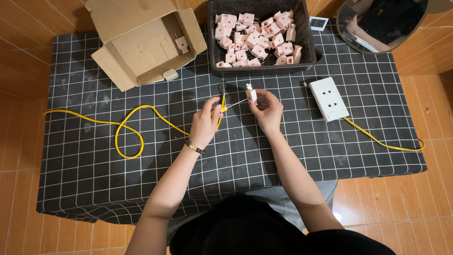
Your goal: The person assembles a pink electrical plug by inserting a yellow cable and tightening screws with a screwdriver. They test the plug by inserting it into a white power strip and then disassemble it to adjust the internal wiring before reassembling it.
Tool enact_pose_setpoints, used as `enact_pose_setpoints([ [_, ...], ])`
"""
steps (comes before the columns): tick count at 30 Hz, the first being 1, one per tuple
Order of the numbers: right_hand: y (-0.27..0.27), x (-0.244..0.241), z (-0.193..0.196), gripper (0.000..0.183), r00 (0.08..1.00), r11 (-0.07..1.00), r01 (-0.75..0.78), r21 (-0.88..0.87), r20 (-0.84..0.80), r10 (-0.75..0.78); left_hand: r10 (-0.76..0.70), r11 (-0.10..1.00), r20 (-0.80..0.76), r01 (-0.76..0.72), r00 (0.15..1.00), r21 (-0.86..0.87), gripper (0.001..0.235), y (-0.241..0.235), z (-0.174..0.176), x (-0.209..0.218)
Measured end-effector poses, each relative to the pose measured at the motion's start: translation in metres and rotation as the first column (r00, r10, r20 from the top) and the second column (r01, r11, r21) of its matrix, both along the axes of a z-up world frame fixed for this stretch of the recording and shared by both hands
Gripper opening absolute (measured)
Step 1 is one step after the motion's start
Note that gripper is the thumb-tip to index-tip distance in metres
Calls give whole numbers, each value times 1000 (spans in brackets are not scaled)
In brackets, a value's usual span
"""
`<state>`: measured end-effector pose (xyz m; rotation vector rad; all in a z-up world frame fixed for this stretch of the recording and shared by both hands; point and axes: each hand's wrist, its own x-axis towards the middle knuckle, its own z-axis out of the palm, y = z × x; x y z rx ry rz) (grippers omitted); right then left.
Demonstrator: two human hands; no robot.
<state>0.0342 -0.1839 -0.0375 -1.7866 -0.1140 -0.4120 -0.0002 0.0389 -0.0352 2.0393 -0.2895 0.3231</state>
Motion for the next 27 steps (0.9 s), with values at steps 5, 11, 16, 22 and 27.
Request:
enact_pose_setpoints([
  [5,1,1,1,41,1000,1000,20,12,-3,-20,-56,988,291,11,955,154,26,-1,9,0],
  [11,-2,0,1,40,999,999,39,12,-8,-39,31,998,5,-31,1000,57,32,-3,-5,2],
  [16,0,-1,2,41,1000,998,29,48,-5,-29,-3,994,259,-25,966,107,22,-5,0,-1],
  [22,-1,-3,1,42,999,998,47,49,1,-47,26,1000,3,-26,1000,9,34,-4,3,0],
  [27,-2,1,-5,42,999,994,37,99,-8,-37,-30,995,321,-1,947,95,21,-6,1,0],
])
